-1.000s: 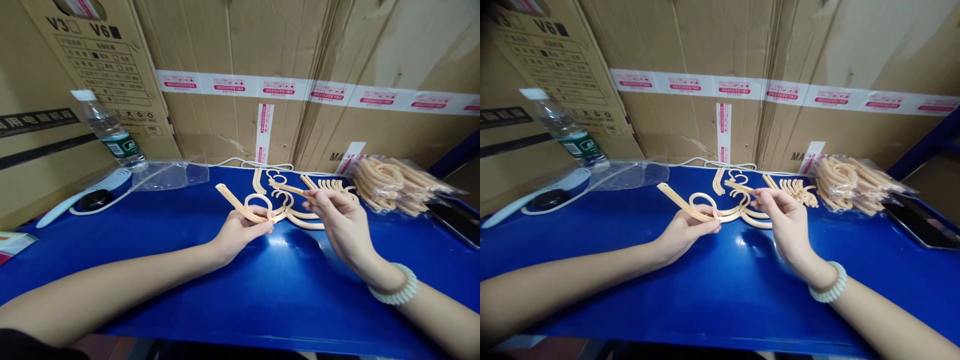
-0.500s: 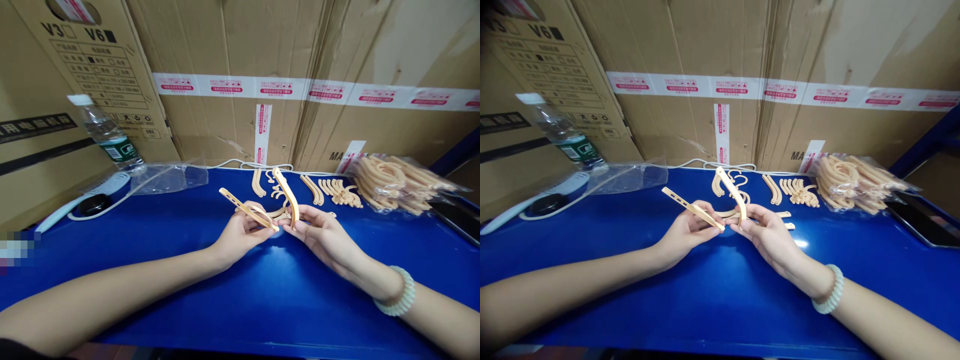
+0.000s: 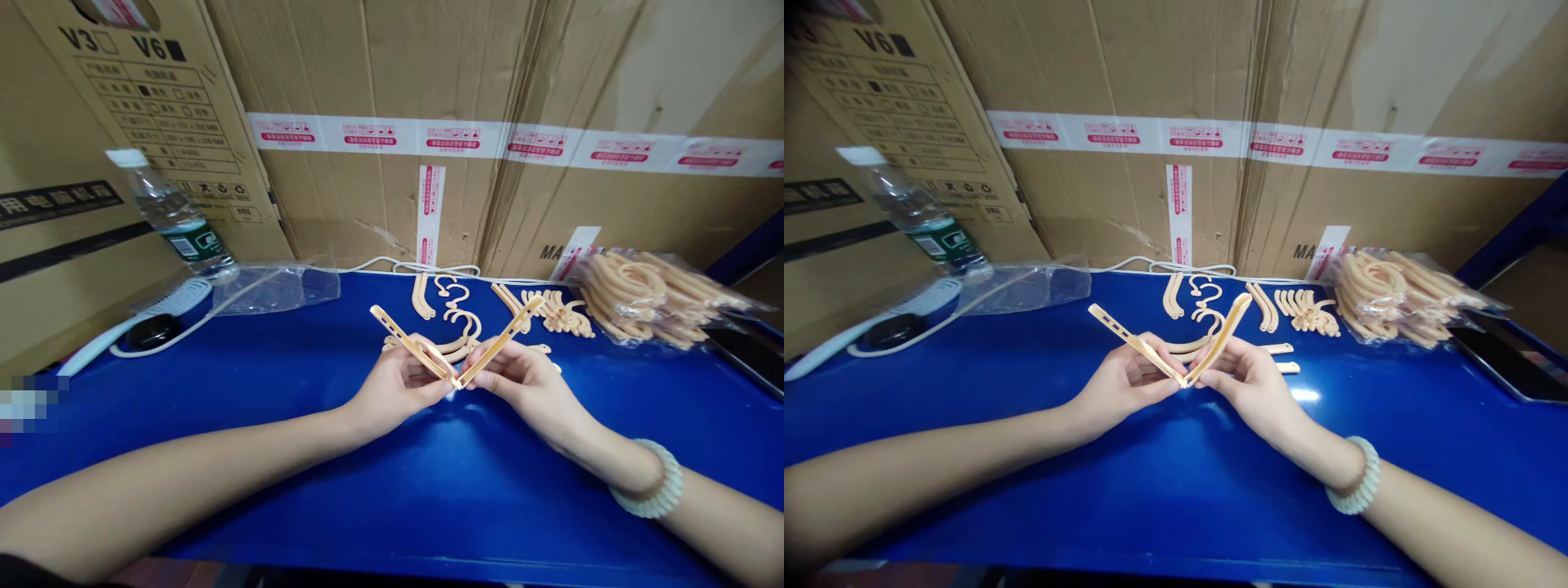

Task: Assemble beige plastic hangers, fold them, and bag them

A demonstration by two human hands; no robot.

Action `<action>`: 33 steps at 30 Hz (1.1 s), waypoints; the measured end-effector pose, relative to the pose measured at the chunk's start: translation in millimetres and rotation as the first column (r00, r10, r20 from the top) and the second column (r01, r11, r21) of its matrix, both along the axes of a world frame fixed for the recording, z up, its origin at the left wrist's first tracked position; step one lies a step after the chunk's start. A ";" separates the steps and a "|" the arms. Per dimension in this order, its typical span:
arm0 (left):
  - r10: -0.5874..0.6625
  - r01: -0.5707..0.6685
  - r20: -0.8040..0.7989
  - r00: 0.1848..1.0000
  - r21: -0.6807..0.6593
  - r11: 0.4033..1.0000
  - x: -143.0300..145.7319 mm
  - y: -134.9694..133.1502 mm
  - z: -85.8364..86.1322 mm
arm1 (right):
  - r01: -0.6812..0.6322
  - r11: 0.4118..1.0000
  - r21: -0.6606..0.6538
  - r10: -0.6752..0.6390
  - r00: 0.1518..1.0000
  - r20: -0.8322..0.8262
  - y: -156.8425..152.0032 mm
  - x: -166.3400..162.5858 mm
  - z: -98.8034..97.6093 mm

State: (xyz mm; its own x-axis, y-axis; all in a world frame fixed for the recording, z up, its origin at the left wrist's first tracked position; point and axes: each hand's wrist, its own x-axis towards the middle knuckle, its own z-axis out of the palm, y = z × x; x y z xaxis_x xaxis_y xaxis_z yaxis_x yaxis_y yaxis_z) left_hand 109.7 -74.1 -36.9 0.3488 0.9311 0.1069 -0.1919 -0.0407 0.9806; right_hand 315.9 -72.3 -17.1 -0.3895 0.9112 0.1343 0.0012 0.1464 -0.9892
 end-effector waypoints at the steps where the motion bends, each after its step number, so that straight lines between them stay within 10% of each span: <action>1: -0.001 0.001 -0.012 1.000 0.005 1.000 0.3 -0.6 0.3 | 0.001 1.000 0.011 -0.001 1.000 0.006 -0.3 -0.1 0.1; 21: 0.106 -0.108 -0.030 0.994 -0.084 0.991 1.3 -4.7 0.0 | 0.051 0.997 0.059 -0.057 0.993 0.102 -3.4 -2.0 0.2; 33: 0.199 -0.173 0.153 0.968 -0.168 0.970 -26.3 17.1 20.9 | -0.191 0.935 0.300 0.068 0.924 0.376 42.0 58.8 49.4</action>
State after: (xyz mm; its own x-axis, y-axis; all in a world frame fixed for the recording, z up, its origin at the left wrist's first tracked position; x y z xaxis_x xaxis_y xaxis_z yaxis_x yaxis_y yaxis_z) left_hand 83.4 -57.0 -15.9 0.1570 0.9876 0.0008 -0.3570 0.0560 0.9324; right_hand 374.7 -30.3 32.3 -0.5787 0.7780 0.2446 0.3008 0.4824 -0.8227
